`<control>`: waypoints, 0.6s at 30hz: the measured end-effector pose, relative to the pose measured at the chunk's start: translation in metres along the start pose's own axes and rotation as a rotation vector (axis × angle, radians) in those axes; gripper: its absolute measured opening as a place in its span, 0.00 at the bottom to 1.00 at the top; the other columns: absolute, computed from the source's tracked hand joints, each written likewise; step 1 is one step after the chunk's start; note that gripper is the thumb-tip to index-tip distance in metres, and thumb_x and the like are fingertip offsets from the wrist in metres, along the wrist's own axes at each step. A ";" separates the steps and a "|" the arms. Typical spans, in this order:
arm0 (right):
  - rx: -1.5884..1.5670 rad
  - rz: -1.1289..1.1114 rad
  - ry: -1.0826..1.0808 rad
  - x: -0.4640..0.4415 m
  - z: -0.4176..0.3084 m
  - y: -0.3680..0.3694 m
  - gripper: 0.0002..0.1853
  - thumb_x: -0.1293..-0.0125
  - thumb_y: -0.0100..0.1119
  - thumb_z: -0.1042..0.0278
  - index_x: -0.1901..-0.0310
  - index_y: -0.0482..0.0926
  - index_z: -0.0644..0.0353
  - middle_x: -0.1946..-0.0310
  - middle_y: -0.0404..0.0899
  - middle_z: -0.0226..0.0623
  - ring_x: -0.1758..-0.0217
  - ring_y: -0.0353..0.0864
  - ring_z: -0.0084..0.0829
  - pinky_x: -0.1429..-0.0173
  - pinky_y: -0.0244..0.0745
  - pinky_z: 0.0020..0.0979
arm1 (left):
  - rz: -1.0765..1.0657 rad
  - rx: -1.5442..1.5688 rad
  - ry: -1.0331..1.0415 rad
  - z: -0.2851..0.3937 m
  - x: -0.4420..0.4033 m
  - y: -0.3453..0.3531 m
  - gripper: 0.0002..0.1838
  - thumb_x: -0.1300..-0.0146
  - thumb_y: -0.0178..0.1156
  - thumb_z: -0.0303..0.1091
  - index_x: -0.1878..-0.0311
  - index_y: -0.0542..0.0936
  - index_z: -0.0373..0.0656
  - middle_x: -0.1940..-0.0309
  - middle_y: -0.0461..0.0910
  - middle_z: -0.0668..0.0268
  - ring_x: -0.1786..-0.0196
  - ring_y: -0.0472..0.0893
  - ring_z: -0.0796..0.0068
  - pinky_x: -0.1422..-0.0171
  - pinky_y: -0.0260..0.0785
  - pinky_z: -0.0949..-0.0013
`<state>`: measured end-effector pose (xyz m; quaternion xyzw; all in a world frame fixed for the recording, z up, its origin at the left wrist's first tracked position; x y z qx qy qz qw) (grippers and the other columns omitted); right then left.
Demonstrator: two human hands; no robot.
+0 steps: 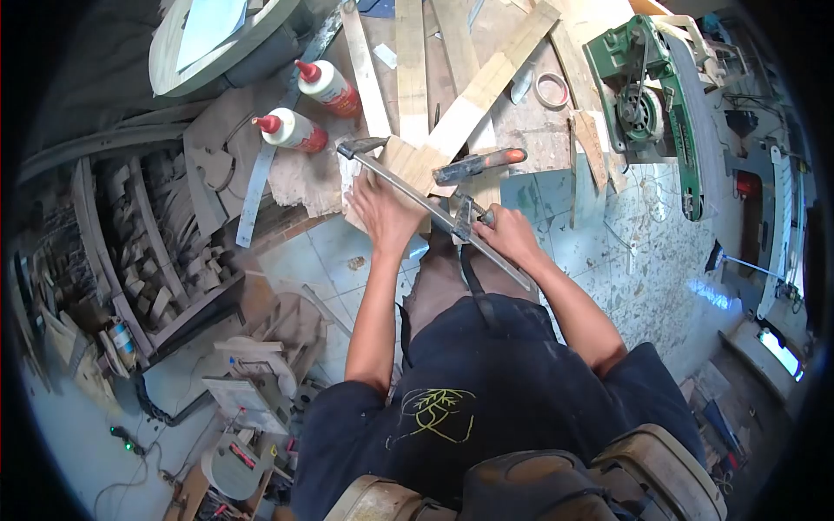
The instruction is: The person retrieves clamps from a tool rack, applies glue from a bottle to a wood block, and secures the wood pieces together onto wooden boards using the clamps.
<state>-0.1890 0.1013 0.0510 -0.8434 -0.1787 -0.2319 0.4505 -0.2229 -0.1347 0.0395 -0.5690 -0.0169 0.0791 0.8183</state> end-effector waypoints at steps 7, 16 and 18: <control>0.014 0.068 -0.048 0.007 -0.013 -0.002 0.23 0.39 0.70 0.52 0.59 0.77 0.67 0.68 0.85 0.58 0.61 0.85 0.61 0.55 0.79 0.55 | 0.068 0.168 0.037 -0.007 -0.008 0.016 0.62 0.65 0.81 0.61 0.32 0.65 0.28 0.39 0.66 0.45 0.34 0.65 0.44 0.27 0.56 0.45; -0.731 -0.557 0.113 -0.019 0.034 -0.010 0.21 0.33 0.68 0.51 0.62 0.77 0.65 0.77 0.79 0.36 0.78 0.80 0.26 0.75 0.73 0.32 | 0.066 0.101 0.042 -0.010 -0.007 0.017 0.62 0.65 0.79 0.61 0.33 0.66 0.26 0.39 0.69 0.44 0.34 0.67 0.44 0.27 0.56 0.46; -0.588 -0.596 0.078 -0.023 0.038 -0.009 0.22 0.31 0.67 0.50 0.65 0.77 0.66 0.78 0.78 0.38 0.77 0.81 0.29 0.73 0.74 0.37 | 0.066 0.109 0.035 -0.011 -0.008 0.018 0.62 0.66 0.79 0.61 0.32 0.66 0.26 0.39 0.69 0.44 0.34 0.67 0.45 0.27 0.56 0.46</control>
Point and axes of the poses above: each hand's wrist, its own x-axis away from the middle knuckle, its own y-axis out of the palm, z = x × y, the point moved 1 cm from there along -x, towards the middle knuckle
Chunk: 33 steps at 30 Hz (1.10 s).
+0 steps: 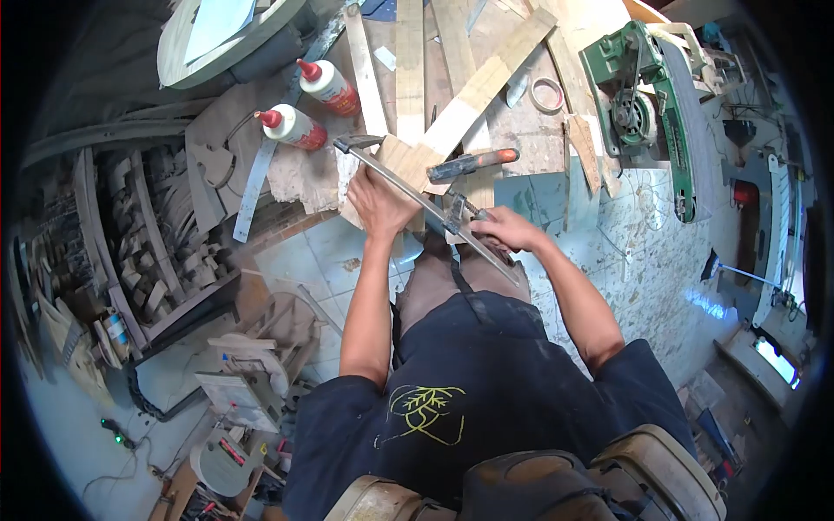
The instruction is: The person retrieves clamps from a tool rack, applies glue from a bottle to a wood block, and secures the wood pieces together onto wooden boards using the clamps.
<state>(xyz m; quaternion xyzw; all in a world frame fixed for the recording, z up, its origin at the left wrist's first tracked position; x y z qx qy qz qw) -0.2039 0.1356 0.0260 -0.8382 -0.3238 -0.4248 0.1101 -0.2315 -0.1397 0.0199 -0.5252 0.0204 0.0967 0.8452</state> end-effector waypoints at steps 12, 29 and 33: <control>0.839 0.811 -0.165 0.015 -0.011 0.049 0.20 0.31 0.65 0.52 0.60 0.75 0.64 0.73 0.85 0.52 0.69 0.86 0.59 0.62 0.80 0.55 | -0.094 0.141 -0.089 0.002 -0.006 -0.005 0.69 0.71 0.81 0.52 0.25 0.55 0.33 0.37 0.65 0.41 0.36 0.66 0.38 0.28 0.59 0.44; 0.744 0.541 -0.252 0.022 -0.058 0.015 0.26 0.34 0.61 0.51 0.47 0.78 0.67 0.60 0.86 0.52 0.59 0.88 0.51 0.53 0.82 0.46 | -0.138 0.097 -0.084 0.002 -0.002 -0.005 0.69 0.70 0.81 0.52 0.25 0.55 0.33 0.36 0.65 0.39 0.34 0.66 0.37 0.25 0.55 0.43; -0.149 -0.042 0.052 0.018 -0.042 0.005 0.20 0.26 0.59 0.47 0.52 0.77 0.60 0.73 0.79 0.33 0.77 0.78 0.19 0.78 0.71 0.24 | -0.127 0.097 -0.062 -0.003 -0.006 -0.001 0.68 0.69 0.79 0.53 0.25 0.54 0.33 0.36 0.65 0.39 0.34 0.65 0.38 0.25 0.55 0.44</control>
Point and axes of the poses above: each hand's wrist, its own x-axis away from the middle knuckle, its own y-axis out of the palm, z = x × y, the point moved 1 cm from there along -x, towards the middle knuckle
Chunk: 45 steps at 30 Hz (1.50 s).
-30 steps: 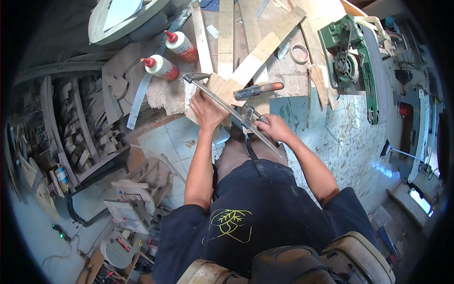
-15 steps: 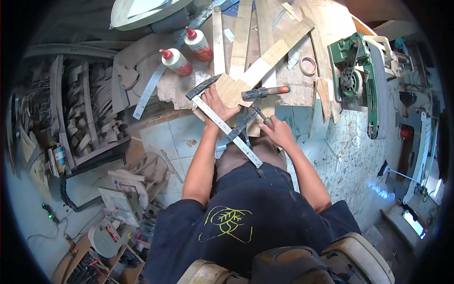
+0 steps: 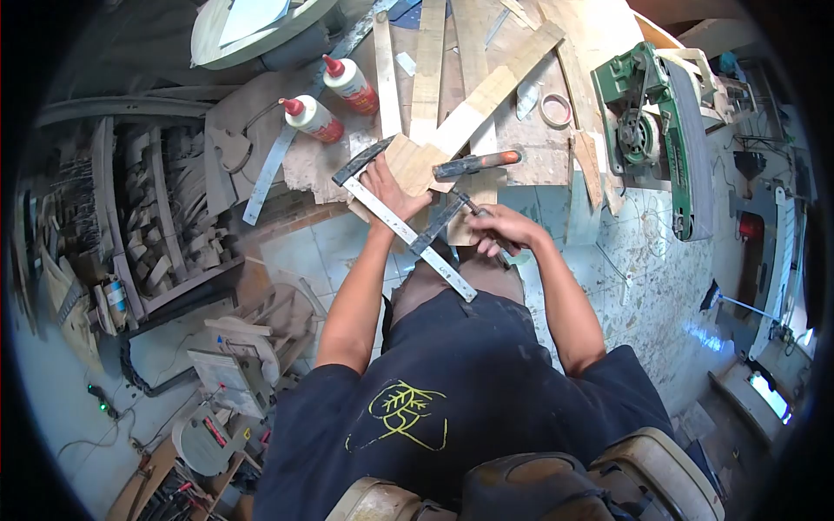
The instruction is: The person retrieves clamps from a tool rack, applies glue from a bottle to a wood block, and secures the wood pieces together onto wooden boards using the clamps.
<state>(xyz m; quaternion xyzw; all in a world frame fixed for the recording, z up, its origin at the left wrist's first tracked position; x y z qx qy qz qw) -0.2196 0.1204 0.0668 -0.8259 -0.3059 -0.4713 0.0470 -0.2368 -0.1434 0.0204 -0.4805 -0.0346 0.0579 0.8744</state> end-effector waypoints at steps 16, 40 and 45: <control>0.756 0.641 -0.306 -0.005 0.032 0.022 0.25 0.27 0.58 0.44 0.58 0.75 0.65 0.68 0.85 0.55 0.63 0.84 0.64 0.58 0.79 0.55 | 0.007 -0.039 0.008 0.002 0.000 0.000 0.68 0.71 0.78 0.50 0.26 0.54 0.32 0.40 0.67 0.39 0.38 0.67 0.37 0.27 0.56 0.43; 0.810 0.726 -0.402 -0.005 0.039 0.023 0.20 0.28 0.62 0.50 0.64 0.73 0.61 0.69 0.86 0.51 0.67 0.85 0.57 0.62 0.79 0.54 | 0.060 -0.049 0.013 0.003 0.002 0.001 0.68 0.68 0.80 0.63 0.27 0.58 0.33 0.41 0.68 0.40 0.39 0.68 0.39 0.31 0.59 0.43; 0.893 0.904 -0.407 0.003 0.035 0.039 0.20 0.33 0.67 0.48 0.61 0.73 0.59 0.67 0.85 0.47 0.60 0.84 0.53 0.60 0.80 0.53 | 0.076 -0.046 0.022 0.002 0.001 0.001 0.68 0.68 0.80 0.63 0.27 0.58 0.32 0.42 0.68 0.40 0.39 0.68 0.38 0.31 0.59 0.42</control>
Point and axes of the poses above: each hand's wrist, its own x-axis away from the middle knuckle, its own y-axis out of the palm, z = x × y, the point moved 1 cm from there along -x, towards the middle knuckle
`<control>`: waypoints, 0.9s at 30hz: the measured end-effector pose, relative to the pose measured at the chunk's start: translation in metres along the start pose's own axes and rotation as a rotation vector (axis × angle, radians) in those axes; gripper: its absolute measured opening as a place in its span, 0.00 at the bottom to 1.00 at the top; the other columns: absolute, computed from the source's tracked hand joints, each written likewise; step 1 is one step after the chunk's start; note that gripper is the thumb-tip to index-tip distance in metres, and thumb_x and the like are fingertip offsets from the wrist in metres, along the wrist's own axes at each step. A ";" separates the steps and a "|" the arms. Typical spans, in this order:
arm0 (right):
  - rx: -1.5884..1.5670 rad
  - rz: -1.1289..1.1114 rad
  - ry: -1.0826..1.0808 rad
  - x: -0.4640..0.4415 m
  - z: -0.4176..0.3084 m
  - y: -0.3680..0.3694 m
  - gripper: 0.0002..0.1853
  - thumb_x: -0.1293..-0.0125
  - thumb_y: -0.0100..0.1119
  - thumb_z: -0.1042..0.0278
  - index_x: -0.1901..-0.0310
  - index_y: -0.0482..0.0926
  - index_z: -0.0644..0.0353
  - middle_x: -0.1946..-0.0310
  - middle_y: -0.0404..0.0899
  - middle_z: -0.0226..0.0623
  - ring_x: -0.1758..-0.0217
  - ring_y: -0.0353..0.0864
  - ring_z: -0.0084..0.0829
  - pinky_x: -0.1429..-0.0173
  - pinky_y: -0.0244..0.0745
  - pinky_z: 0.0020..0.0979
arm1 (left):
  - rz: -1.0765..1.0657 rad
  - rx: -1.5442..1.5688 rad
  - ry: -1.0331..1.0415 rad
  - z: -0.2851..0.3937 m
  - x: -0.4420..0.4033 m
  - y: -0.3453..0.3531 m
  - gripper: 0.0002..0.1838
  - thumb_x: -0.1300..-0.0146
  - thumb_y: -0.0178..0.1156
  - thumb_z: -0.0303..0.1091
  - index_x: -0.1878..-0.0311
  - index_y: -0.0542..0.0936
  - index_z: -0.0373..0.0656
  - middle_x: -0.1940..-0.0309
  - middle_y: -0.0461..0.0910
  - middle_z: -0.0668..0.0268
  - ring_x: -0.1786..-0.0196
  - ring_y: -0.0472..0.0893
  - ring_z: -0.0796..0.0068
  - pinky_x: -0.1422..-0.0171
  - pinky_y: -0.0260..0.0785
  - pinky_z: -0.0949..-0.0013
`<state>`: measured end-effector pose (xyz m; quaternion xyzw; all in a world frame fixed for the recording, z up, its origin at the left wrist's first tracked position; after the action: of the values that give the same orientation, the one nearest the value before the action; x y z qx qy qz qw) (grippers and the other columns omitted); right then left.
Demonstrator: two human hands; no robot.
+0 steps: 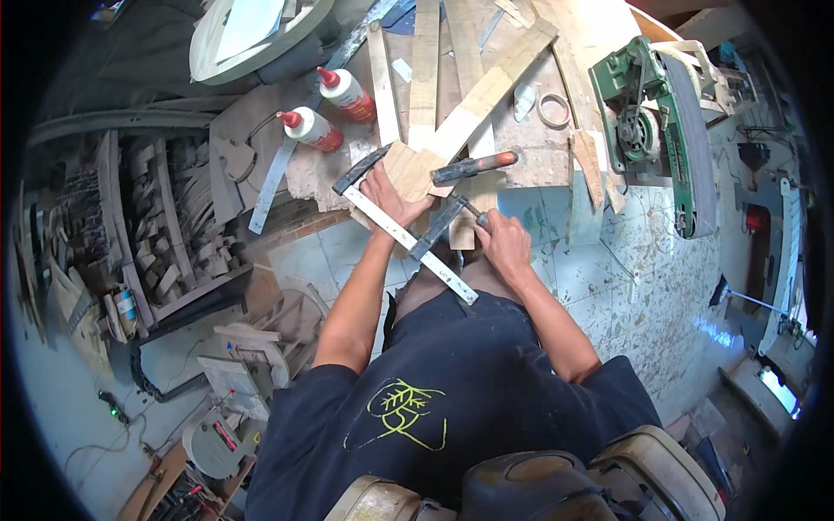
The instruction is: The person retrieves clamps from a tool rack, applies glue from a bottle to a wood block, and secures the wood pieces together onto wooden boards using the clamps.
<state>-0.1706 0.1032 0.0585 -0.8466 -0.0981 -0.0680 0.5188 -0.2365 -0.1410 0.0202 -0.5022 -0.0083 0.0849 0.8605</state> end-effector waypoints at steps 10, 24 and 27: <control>0.219 0.021 -0.563 -0.098 -0.066 -0.047 0.58 0.55 0.80 0.45 0.24 0.62 0.59 0.27 0.63 0.56 0.21 0.58 0.58 0.20 0.55 0.52 | -0.052 0.007 -0.030 -0.002 0.004 0.002 0.69 0.71 0.82 0.57 0.26 0.57 0.33 0.38 0.67 0.40 0.37 0.67 0.38 0.28 0.57 0.44; 0.458 -0.204 -0.665 -0.146 -0.080 -0.019 0.55 0.65 0.85 0.45 0.36 0.69 0.62 0.38 0.71 0.50 0.24 0.56 0.76 0.27 0.58 0.71 | -0.045 0.069 -0.044 0.002 0.002 -0.003 0.69 0.72 0.82 0.50 0.26 0.54 0.35 0.38 0.66 0.44 0.37 0.67 0.40 0.27 0.59 0.46; 0.451 -0.208 -0.674 -0.147 -0.079 -0.020 0.53 0.66 0.86 0.45 0.38 0.70 0.62 0.39 0.72 0.49 0.25 0.56 0.78 0.27 0.59 0.71 | -0.053 0.069 -0.050 0.003 0.002 -0.006 0.68 0.72 0.82 0.50 0.27 0.55 0.35 0.39 0.66 0.44 0.38 0.68 0.41 0.28 0.59 0.46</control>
<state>-0.3195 0.0272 0.0794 -0.6724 -0.3598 0.1840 0.6201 -0.2341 -0.1406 0.0271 -0.4698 -0.0400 0.0747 0.8787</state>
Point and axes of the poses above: each hand's wrist, its own x-axis away from the middle knuckle, its own y-axis out of the palm, z = x × y, the point moved 1 cm from there along -x, towards the middle knuckle
